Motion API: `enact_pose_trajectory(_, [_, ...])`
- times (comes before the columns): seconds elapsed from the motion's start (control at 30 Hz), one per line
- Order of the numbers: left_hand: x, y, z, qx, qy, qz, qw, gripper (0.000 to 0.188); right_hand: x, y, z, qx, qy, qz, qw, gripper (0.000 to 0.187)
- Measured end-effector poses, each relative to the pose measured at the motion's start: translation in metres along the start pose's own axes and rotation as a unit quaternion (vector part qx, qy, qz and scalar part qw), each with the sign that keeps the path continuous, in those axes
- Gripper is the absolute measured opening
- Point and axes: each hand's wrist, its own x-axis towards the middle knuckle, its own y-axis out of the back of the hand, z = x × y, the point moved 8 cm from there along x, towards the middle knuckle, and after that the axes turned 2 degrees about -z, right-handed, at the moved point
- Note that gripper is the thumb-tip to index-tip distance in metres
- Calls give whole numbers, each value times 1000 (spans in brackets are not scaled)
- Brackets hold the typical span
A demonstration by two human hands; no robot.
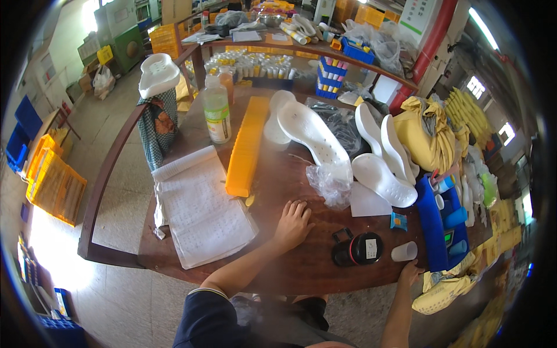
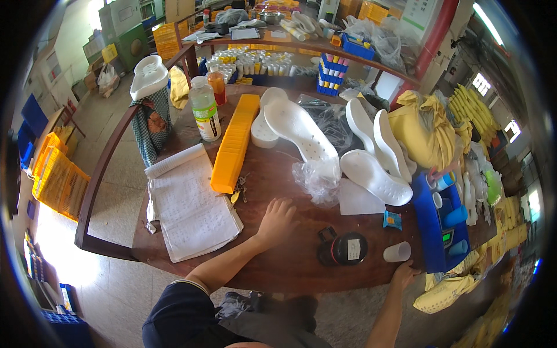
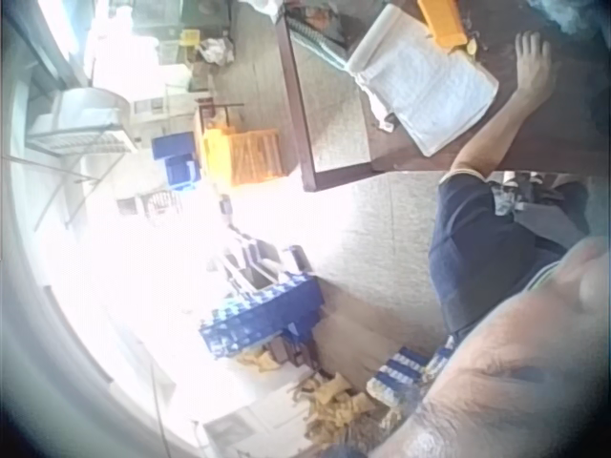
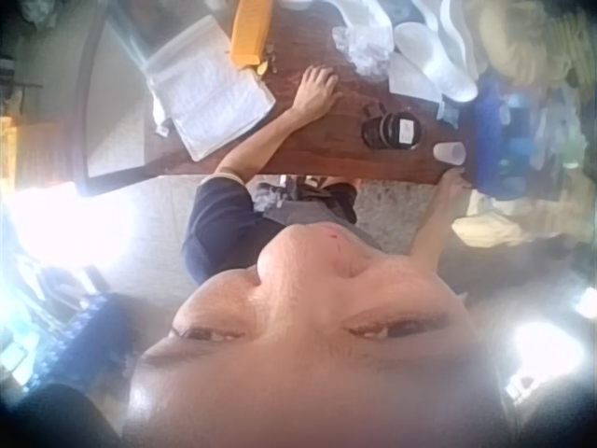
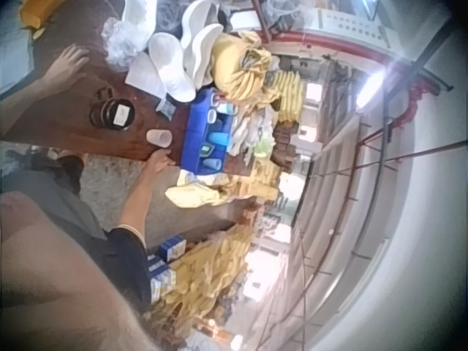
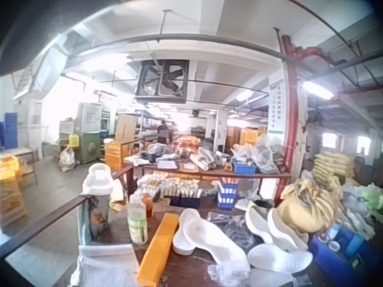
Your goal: The person stacks blue trays, then fills white plastic cups with a yellow liquid from a large bottle. They place filled trays onto a conveyor belt and repeat the process with additional trays.
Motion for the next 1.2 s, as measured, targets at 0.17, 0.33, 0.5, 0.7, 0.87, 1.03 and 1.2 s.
enact_pose_trajectory(0.17, [2, -2, -1, -6, 4, 1, 1000, 41, -4, 3, 2, 1, -24, 6, 1000, 78])
enact_pose_trajectory(0.33, [2, -2, -1, 3, -3, 6, 1000, 42, -7, 3, 0, 3, -33, 7, 999, 77])
enact_pose_trajectory(0.5, [1, -3, -1, 3, 1, -2, 1000, 42, -4, -1, 2, -3, -46, 1, 999, 77])
enact_pose_trajectory(0.7, [1, -2, 0, 11, -2, -2, 1000, 43, -3, -2, 4, -10, -46, -1, 999, 77])
enact_pose_trajectory(0.87, [1, 3, 2, 19, -3, 15, 1000, 43, -4, 1, 4, -18, -57, 6, 998, 78])
enact_pose_trajectory(1.03, [2, 2, 2, 17, -2, 7, 1000, 43, -5, 0, 4, -9, -57, 2, 998, 79])
enact_pose_trajectory(1.2, [1, -2, -1, 15, -3, 1, 1000, 44, -2, -2, 5, 7, -30, 5, 1000, 79])
